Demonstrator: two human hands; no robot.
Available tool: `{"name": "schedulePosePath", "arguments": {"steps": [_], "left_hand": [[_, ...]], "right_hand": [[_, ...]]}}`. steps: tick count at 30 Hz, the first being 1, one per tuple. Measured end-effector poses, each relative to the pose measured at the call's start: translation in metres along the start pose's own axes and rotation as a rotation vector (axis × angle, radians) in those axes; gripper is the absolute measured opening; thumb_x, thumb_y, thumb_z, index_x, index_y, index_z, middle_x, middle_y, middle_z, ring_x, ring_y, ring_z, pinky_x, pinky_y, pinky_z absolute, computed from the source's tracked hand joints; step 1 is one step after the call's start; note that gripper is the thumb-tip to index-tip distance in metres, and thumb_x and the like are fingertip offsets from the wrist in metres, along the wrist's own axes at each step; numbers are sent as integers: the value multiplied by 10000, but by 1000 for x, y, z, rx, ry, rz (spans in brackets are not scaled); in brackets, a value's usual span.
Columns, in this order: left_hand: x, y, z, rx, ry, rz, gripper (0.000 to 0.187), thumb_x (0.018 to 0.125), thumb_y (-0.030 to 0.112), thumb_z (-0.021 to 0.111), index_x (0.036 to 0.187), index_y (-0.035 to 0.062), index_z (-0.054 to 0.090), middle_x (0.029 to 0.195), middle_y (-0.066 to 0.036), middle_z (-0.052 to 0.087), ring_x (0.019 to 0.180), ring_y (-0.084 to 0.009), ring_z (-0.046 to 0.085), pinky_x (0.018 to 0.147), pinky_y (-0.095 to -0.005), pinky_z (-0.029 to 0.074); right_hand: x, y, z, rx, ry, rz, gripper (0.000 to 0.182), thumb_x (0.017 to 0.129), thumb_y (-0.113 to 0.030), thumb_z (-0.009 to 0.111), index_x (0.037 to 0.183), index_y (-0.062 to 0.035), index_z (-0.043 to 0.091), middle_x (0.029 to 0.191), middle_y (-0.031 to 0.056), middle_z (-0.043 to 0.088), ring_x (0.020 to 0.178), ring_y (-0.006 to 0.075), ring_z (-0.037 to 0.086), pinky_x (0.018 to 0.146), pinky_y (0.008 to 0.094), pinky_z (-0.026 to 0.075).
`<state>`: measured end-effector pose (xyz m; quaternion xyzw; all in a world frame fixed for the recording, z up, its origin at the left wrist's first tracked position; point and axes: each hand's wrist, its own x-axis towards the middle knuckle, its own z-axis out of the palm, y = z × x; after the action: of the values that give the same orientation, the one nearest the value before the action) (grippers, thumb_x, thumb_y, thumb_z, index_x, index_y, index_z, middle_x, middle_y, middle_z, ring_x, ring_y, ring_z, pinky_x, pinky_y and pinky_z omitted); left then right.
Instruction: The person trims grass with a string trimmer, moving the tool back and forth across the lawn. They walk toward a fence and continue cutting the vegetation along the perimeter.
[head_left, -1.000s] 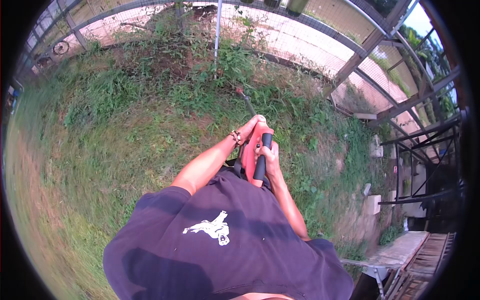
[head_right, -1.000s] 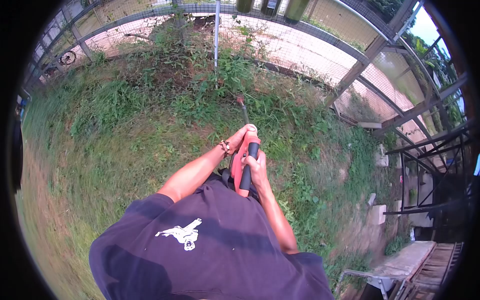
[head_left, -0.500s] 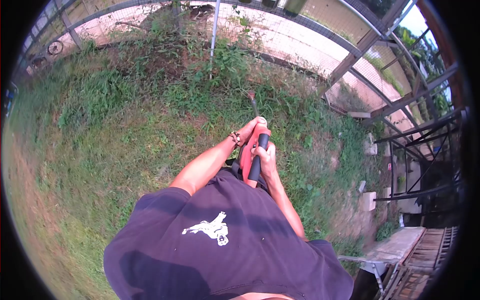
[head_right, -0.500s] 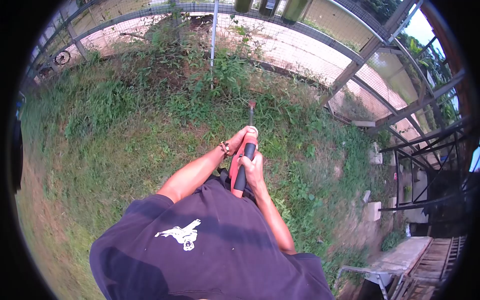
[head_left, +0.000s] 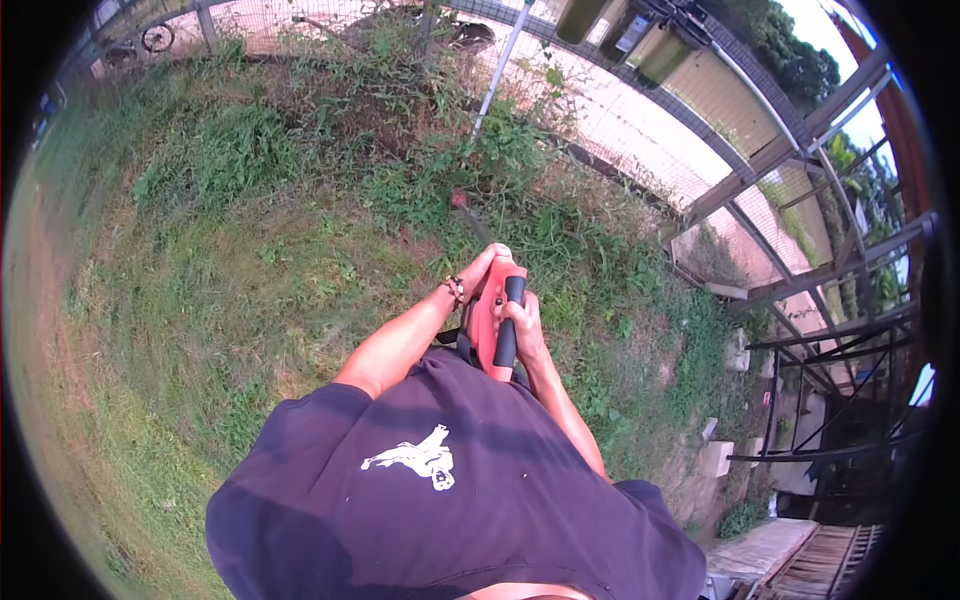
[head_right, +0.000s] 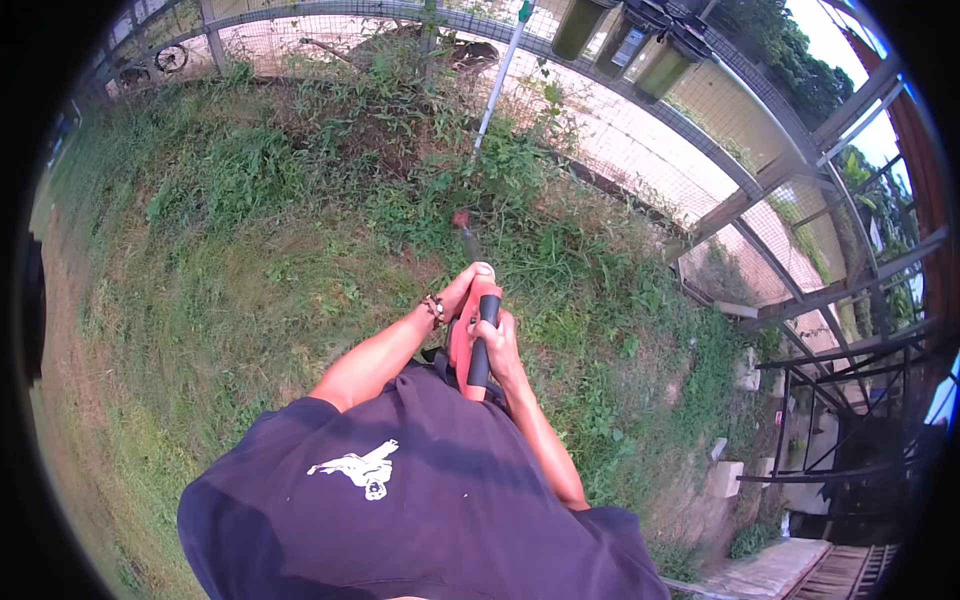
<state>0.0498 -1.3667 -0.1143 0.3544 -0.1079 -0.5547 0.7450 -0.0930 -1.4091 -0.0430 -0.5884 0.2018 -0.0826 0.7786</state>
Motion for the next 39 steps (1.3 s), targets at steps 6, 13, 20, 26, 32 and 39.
{"name": "schedulePosePath", "arguments": {"steps": [6,13,20,26,32,39], "left_hand": [[-34,21,-47,-66,137,108,266,850,403,517,870,137,517,664,5,531,515,-110,504,512,-261,444],[-42,53,-80,3,180,135,252,844,392,530,884,143,518,722,-8,556,590,-128,536,565,-276,470],[-36,89,-132,11,64,-8,191,865,329,517,887,139,526,772,5,562,635,-103,541,610,-270,481],[-52,149,-139,106,131,-24,400,842,487,454,928,102,517,755,-195,642,587,-226,605,569,-308,509],[-29,194,-163,53,135,12,321,833,408,500,926,103,523,711,-153,621,615,-230,619,555,-316,503],[-23,239,-202,-4,257,37,248,837,344,501,911,108,503,755,-77,570,626,-205,618,599,-325,522]], "right_hand": [[24,15,45,-3,-135,57,340,673,-136,582,971,-4,488,648,23,516,465,104,484,426,238,418],[51,11,70,34,-210,76,354,674,-157,584,970,13,489,679,31,527,538,110,500,512,252,439],[82,31,114,83,-136,3,287,678,-144,583,917,-11,495,661,24,516,525,110,491,496,259,430],[121,0,170,-62,-204,39,242,678,-182,593,819,-7,503,644,51,541,526,147,544,491,290,456],[175,-15,196,1,-185,-6,197,662,-100,594,789,-1,481,611,59,514,472,169,543,432,302,460],[227,-31,218,18,-309,138,189,686,-106,563,833,-15,487,692,40,515,559,115,502,499,273,421]]}}
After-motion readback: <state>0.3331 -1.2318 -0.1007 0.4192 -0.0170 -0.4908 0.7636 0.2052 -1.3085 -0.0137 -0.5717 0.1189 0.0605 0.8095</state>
